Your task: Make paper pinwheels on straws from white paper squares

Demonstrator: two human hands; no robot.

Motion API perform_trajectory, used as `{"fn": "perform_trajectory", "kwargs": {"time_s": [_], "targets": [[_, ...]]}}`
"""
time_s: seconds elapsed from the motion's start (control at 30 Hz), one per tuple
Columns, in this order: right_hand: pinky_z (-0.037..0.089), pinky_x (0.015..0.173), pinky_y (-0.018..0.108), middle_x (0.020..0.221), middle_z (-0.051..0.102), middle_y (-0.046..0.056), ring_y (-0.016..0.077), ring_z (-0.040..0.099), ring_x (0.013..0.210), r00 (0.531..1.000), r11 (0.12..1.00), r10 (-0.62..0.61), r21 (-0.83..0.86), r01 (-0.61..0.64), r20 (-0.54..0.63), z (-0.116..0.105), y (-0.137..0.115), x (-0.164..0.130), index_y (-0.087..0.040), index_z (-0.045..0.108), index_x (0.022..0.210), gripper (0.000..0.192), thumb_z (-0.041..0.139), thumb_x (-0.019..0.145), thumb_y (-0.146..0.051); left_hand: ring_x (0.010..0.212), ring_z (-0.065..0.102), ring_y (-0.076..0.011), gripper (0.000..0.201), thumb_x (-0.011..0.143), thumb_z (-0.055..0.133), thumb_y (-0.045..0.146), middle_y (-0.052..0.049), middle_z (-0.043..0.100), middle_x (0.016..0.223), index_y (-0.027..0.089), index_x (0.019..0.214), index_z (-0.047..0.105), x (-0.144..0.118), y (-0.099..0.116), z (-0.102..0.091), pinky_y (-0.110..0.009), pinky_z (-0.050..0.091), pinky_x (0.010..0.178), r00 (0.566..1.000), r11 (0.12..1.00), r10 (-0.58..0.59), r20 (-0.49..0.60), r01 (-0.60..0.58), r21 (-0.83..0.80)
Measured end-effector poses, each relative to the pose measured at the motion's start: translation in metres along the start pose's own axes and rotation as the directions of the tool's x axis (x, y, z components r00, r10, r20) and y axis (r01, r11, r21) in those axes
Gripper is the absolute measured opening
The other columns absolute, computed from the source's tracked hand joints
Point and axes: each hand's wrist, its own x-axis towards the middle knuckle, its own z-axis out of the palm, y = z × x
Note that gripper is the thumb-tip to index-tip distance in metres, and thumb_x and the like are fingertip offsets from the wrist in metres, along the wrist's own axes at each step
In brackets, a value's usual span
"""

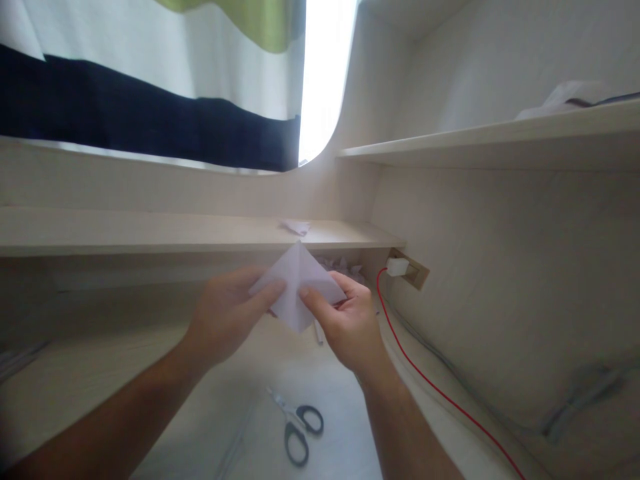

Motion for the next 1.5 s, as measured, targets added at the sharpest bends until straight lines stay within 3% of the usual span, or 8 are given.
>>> {"fn": "perform_trajectory", "kwargs": {"time_s": [0.27,0.47,0.73,0.93,1.07,1.23,1.33,1.5], "targets": [[0.047,0.055,0.02,0.072,0.07,-0.001,0.0108,0.058,0.061,1.0,0.988,0.006,0.152,-0.011,0.029,-0.003,0.005,0.003,-0.021,0.08,0.087,0.016,0.089,0.078,-0.031,0.066,0.066,-0.0119,0.011,0.086,0.072,0.017,-0.001,0.076,0.08,0.017,0.093,0.08,0.002,-0.001,-0.01,-0.019,0.052,0.058,0.994,0.987,0.038,0.104,-0.021,-0.16],[0.056,0.06,0.02,0.08,0.074,-0.001,0.0109,0.065,0.066,0.986,0.912,0.031,0.4,-0.095,0.164,-0.011,0.007,0.005,-0.024,0.082,0.086,0.01,0.086,0.078,-0.025,0.061,0.062,-0.008,0.03,0.084,0.063,0.002,0.002,0.074,0.077,0.022,0.096,0.083,0.007,-0.004,-0.023,-0.016,0.051,0.057,0.956,0.952,0.072,0.284,0.019,-0.304],[0.064,0.066,0.028,0.09,0.074,0.003,0.0165,0.072,0.075,0.879,0.877,0.016,0.416,-0.242,0.477,-0.026,-0.002,0.007,-0.02,0.08,0.101,0.022,0.081,0.083,-0.033,0.067,0.063,-0.0091,0.033,0.083,0.057,0.001,-0.001,0.07,0.084,0.02,0.09,0.083,0.008,-0.002,-0.034,-0.018,0.052,0.06,0.936,0.963,0.115,0.332,-0.024,-0.267],[0.051,0.058,0.015,0.071,0.064,-0.006,0.0058,0.06,0.061,0.943,0.963,0.036,0.241,-0.122,0.332,-0.018,-0.001,0.003,-0.02,0.074,0.092,0.015,0.086,0.084,-0.023,0.069,0.064,-0.0093,0.033,0.084,0.056,0.0,0.0,0.07,0.085,0.021,0.09,0.082,0.007,-0.003,-0.032,-0.019,0.053,0.062,0.932,0.969,0.11,0.344,-0.024,-0.244],[0.053,0.062,0.017,0.077,0.072,-0.004,0.008,0.065,0.067,0.945,0.961,0.035,0.249,-0.122,0.327,-0.014,-0.001,0.001,-0.022,0.071,0.101,0.024,0.088,0.083,-0.021,0.072,0.065,-0.0095,0.029,0.088,0.058,0.004,0.0,0.071,0.089,0.021,0.092,0.081,0.007,-0.006,-0.03,-0.019,0.053,0.065,0.927,0.972,0.118,0.356,-0.033,-0.235],[0.055,0.061,0.018,0.075,0.072,-0.003,0.0089,0.067,0.065,0.963,0.937,0.008,0.335,-0.101,0.268,-0.014,0.0,0.004,-0.021,0.073,0.103,0.023,0.086,0.084,-0.019,0.069,0.066,-0.0112,0.035,0.09,0.069,0.016,0.002,0.073,0.087,0.025,0.123,0.068,0.008,-0.01,-0.023,-0.02,0.054,0.059,0.956,0.935,0.04,0.291,0.066,-0.347],[0.056,0.058,0.018,0.075,0.072,-0.003,0.0091,0.067,0.063,0.98,0.91,0.017,0.402,-0.098,0.2,-0.014,-0.001,0.005,-0.02,0.073,0.101,0.023,0.086,0.083,-0.018,0.066,0.063,-0.0112,0.016,0.091,0.072,0.03,0.001,0.07,0.077,0.018,0.102,0.072,0.007,-0.008,-0.02,-0.02,0.051,0.057,0.942,0.959,-0.003,0.337,0.099,-0.267],[0.058,0.056,0.017,0.076,0.074,-0.003,0.0094,0.067,0.061,0.993,0.902,0.033,0.424,-0.077,0.11,-0.013,-0.004,0.005,-0.021,0.074,0.1,0.023,0.087,0.081,-0.02,0.066,0.06,-0.0105,0.027,0.089,0.076,0.041,-0.001,0.07,0.073,0.015,0.079,0.075,-0.001,0.004,-0.015,-0.02,0.044,0.057,0.91,1.0,0.0,0.415,-0.013,0.029]]}}
